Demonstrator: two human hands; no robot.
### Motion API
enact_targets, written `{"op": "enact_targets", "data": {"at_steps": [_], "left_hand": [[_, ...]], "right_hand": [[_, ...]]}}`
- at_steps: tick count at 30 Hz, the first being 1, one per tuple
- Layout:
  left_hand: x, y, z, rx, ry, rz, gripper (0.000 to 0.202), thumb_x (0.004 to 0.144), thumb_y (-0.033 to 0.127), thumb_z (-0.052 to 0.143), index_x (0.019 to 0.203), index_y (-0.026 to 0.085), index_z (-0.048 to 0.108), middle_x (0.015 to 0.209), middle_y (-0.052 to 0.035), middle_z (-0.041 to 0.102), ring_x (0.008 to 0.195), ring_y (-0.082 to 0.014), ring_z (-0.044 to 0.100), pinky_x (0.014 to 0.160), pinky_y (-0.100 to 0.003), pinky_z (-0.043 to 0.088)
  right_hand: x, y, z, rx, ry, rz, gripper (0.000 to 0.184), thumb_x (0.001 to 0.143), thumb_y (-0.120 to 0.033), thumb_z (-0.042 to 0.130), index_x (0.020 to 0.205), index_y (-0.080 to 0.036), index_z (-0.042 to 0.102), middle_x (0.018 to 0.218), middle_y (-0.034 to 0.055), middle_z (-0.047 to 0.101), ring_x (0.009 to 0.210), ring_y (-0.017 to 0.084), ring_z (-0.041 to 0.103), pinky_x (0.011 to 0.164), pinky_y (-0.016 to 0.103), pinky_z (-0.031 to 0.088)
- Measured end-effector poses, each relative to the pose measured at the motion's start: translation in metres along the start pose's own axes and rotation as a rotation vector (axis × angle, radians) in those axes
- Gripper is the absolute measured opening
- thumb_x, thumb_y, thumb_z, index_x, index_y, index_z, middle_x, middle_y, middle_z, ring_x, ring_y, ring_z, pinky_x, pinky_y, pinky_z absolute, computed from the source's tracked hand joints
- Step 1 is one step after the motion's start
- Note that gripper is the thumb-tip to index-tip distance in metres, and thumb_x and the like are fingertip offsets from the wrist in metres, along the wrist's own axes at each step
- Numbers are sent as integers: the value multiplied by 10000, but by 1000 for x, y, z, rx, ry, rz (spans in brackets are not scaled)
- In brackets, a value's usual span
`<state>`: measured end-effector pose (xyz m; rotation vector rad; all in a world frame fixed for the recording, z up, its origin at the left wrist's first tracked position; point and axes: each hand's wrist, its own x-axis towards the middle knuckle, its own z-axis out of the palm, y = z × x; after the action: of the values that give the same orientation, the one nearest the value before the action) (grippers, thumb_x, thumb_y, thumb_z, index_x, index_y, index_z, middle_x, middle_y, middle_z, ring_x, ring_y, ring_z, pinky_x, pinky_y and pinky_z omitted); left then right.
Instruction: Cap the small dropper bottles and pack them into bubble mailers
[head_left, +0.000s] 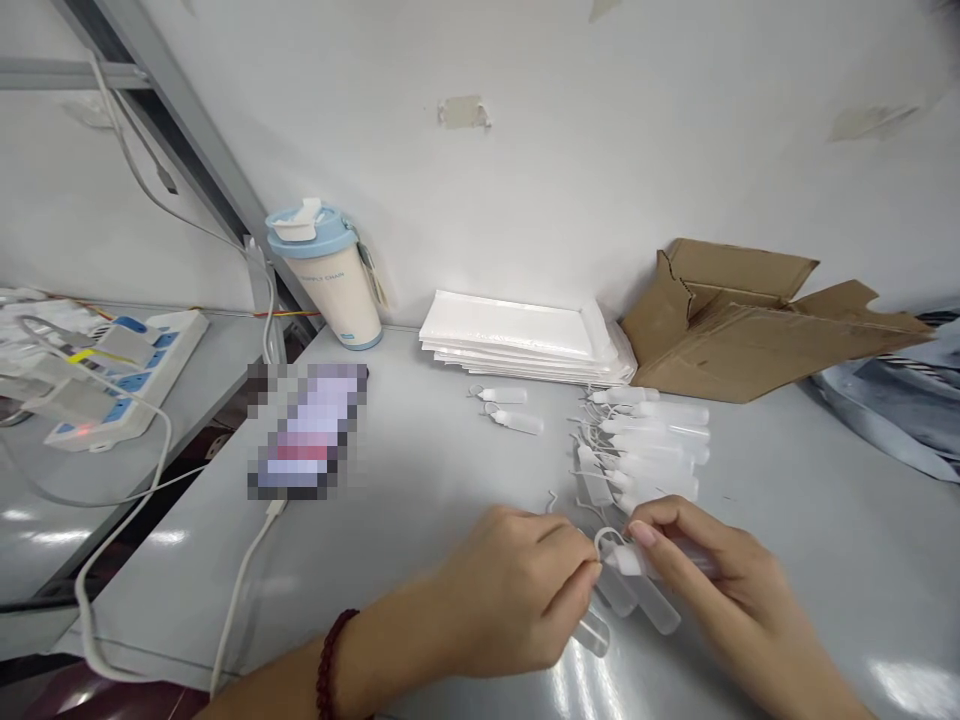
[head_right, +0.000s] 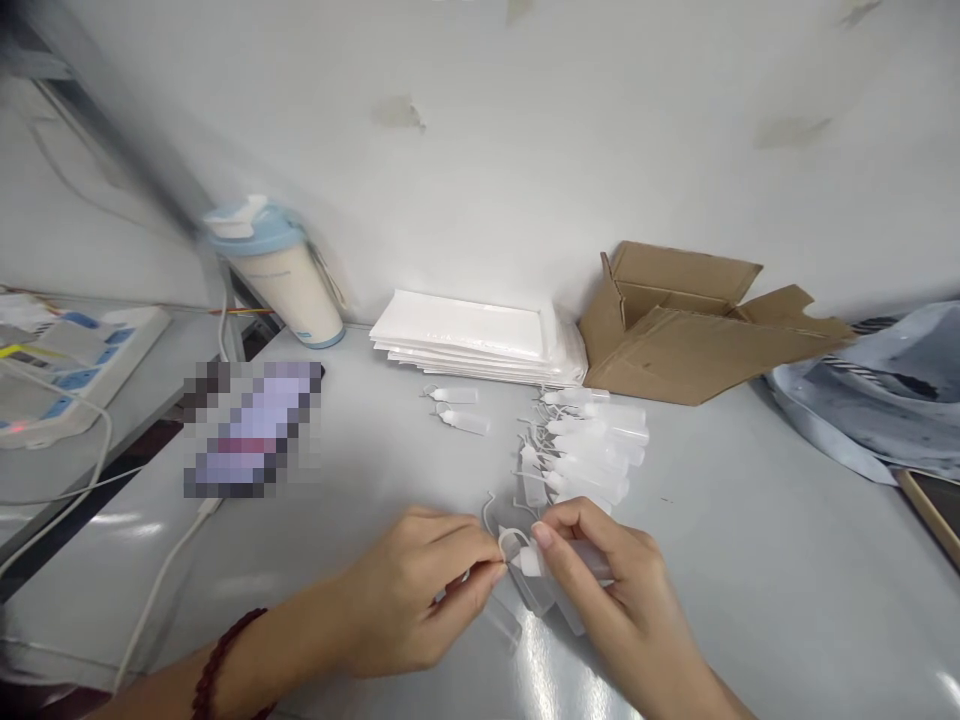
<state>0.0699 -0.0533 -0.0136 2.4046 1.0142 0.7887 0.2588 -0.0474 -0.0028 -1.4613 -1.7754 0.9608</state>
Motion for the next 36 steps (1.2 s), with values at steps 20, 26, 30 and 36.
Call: {"op": "enact_targets", "data": {"at_steps": [20, 26, 30, 36], "left_hand": [[-1, -1, 2, 34, -53, 4, 181, 830, 89, 450, 702, 122, 572, 596, 15, 522, 515, -95, 453, 537, -236, 384], [-2, -1, 3, 31, -65, 2, 179, 833, 85, 455, 698, 124, 566, 602, 21, 507, 517, -93, 434, 526, -233, 362], [-1, -1, 4, 17, -62, -3, 193, 837, 86, 454, 670, 135, 538, 583, 25, 478, 506, -95, 408, 515, -238, 340], [-2, -5, 6, -46, -35, -22, 184, 870, 108, 445, 719, 143, 544, 595, 19, 495, 503, -103, 397, 506, -240, 313]], "right_hand": [[-3, 1, 0, -39, -29, -19, 292, 855, -452, 511, 685, -226, 586, 553, -21, 506, 485, 126, 437, 392, 212, 325], [-2, 4, 0, -50, -42, -50, 287, 885, -422, 485, 700, -220, 567, 567, -25, 503, 494, 116, 433, 404, 204, 330], [0, 10, -1, -71, -48, -134, 258, 899, -391, 482, 736, -216, 576, 577, -26, 517, 486, 110, 445, 408, 206, 337], [4, 12, -1, -77, -76, -164, 227, 910, -358, 478, 773, -207, 578, 607, -14, 556, 517, 114, 485, 407, 202, 348]]}}
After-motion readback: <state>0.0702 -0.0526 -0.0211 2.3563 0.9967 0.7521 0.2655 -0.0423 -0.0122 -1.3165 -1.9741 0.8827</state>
